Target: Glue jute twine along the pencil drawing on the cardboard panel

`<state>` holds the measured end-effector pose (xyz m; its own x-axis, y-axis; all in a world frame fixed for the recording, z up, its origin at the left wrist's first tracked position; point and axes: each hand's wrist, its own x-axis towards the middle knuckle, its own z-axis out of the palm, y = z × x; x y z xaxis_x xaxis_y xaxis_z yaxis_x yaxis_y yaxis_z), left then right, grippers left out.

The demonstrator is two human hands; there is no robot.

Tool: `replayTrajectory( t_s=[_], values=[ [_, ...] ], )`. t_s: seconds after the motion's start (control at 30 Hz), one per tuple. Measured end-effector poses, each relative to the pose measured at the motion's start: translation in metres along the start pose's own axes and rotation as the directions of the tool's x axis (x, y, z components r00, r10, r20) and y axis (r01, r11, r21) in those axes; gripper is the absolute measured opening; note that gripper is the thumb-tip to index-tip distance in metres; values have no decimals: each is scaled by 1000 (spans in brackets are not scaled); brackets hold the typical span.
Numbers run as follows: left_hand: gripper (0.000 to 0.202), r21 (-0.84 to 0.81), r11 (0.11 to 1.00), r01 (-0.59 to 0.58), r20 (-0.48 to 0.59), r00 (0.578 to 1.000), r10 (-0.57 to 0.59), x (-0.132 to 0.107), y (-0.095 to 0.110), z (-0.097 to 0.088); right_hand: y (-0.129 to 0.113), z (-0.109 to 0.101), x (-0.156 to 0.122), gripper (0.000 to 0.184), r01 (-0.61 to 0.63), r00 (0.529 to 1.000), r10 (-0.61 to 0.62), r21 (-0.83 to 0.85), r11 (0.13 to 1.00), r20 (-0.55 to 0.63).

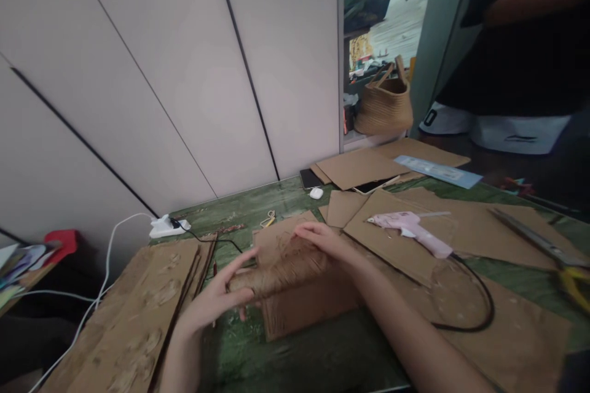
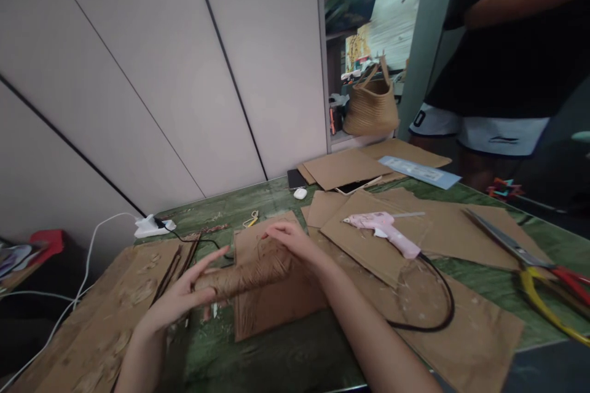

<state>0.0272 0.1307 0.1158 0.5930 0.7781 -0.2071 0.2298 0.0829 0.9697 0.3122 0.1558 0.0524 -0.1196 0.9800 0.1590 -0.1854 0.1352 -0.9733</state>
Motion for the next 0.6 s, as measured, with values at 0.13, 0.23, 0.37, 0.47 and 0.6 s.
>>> replayTrajectory(
  t_s=[0.13,0.23,0.37,0.47,0.6],
  values=[
    [67,-120,987,-104,-414,909,46,-1,-7,-26,-2,-22,-1,44,43,989,-14,195,980,-147],
    [61,-201,950,-238,-564,821,86,-6,-19,-41,1,-32,2,44,64,977,2,298,952,-214],
    [66,-99,983,-154,-419,903,100,-26,-20,-52,7,-44,6,44,104,954,22,403,909,-298],
    [60,97,994,51,-392,920,-9,-41,-8,-62,8,-61,5,39,156,926,34,464,872,-375],
    [52,-27,997,-74,-725,688,32,-46,1,-87,7,-78,4,32,190,897,71,525,830,-437]
  ],
)
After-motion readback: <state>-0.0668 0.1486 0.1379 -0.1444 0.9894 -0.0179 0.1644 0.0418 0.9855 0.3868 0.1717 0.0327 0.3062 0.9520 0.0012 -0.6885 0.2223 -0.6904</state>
